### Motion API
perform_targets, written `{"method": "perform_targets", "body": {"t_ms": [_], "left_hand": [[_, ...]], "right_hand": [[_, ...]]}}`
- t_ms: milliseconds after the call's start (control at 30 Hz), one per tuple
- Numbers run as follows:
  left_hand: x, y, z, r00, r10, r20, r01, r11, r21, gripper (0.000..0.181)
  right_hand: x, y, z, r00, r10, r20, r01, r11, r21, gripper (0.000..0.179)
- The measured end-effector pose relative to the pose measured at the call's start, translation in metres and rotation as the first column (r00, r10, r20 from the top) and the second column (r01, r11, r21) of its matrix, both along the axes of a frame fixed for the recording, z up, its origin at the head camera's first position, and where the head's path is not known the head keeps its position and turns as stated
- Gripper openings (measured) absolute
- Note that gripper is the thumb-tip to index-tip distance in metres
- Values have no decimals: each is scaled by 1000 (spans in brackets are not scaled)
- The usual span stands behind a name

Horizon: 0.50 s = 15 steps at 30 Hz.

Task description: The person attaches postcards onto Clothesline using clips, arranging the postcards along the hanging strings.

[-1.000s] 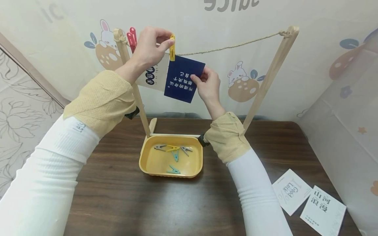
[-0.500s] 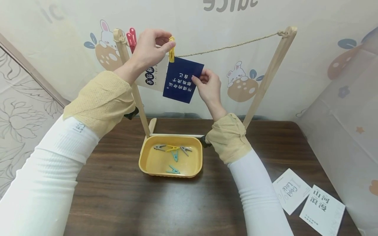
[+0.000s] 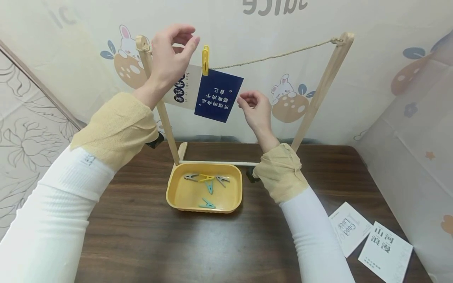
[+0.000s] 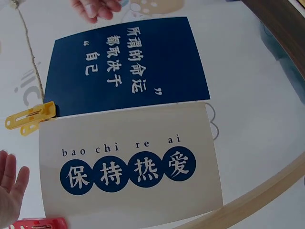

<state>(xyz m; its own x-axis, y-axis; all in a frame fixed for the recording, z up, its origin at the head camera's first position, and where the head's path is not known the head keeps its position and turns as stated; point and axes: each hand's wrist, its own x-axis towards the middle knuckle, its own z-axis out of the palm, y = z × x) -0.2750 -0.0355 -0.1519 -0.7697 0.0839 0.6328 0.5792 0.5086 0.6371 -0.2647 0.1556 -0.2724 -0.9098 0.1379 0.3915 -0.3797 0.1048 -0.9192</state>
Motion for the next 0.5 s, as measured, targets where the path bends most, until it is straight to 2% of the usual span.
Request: {"method": "perform_targets", "body": {"t_ms": [200,367,500], "left_hand": [[5,-3,-3,999,-12,-38,16,995,99,23],[11,-4,-6,998,-55,-39,61,983,172,21],[28,-3,-3,997,-78,-22,81,974,213,20]], "right_hand": [[7,9,-10,1000,-21,9,20,997,70,16],[21,13,-13,999,-37,13,34,989,144,19],[27,16,-21,999,-50,9,48,981,188,18]]}}
